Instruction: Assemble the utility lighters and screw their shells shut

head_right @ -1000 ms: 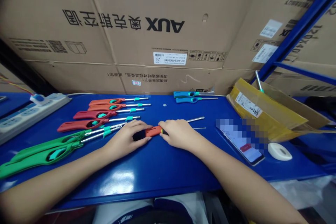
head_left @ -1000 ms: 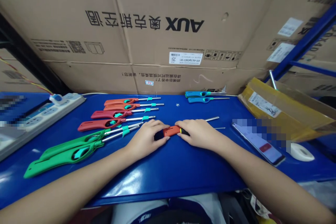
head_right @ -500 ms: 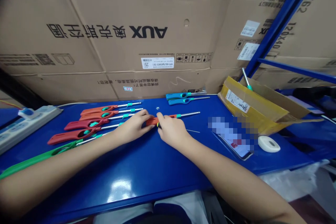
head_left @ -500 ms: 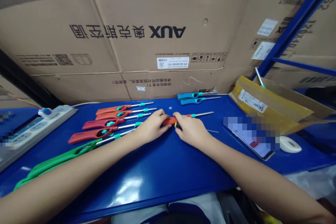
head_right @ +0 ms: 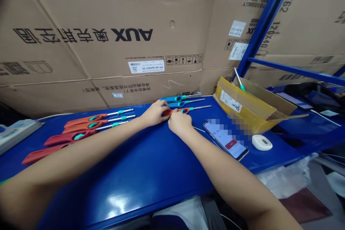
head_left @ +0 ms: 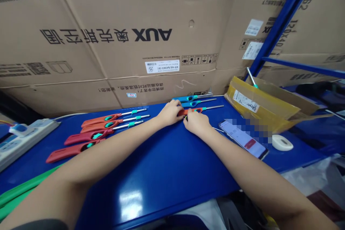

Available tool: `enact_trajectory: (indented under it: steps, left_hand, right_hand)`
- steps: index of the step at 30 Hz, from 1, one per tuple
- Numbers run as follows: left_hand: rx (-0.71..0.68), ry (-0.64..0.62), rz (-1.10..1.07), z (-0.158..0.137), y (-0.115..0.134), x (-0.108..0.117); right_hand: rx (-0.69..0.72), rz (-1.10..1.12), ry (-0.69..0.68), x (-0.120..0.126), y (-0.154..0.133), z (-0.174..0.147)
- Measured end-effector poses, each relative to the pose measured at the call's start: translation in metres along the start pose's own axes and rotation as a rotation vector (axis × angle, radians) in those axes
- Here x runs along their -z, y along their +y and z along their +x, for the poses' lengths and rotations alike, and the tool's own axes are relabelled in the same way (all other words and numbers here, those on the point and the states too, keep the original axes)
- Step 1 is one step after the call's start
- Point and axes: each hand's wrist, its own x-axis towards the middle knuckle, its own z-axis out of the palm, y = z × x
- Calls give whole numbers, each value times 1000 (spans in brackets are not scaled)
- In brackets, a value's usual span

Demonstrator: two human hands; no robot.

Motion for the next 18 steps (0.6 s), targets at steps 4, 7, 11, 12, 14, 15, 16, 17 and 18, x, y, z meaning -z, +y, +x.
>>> enact_trajectory:
  steps: [4, 7, 11, 12, 14, 15, 16, 17, 18]
  left_hand:
    - [7, -15, 37, -1, 3, -7]
    - [13, -18, 44, -3, 4, -12]
    - [46, -5, 44, -6, 5, -19]
    - [55, -2, 42, -6, 5, -20]
    - [67, -4, 34, -7, 6, -20]
    - [69, -11, 28, -7, 6, -20]
    - [70, -20, 20, -6, 6, -18]
    - [71, -30, 10, -5, 5, -17]
    - [73, -40, 0, -3, 4, -14]
  right_hand:
    - [-32, 4, 19, -1, 6, 5]
    - [-51, 6, 39, -2, 7, 7]
    - [-57, 10, 58, -5, 7, 9]
    - [-57, 11, 62, -6, 7, 10]
    - [-59, 13, 67, -7, 7, 11]
    - [-59, 14, 70, -8, 8, 12]
    - [-58, 15, 71, -9, 8, 13]
    - [-57, 15, 73, -9, 8, 13]
    - [-55, 16, 75, -10, 9, 13]
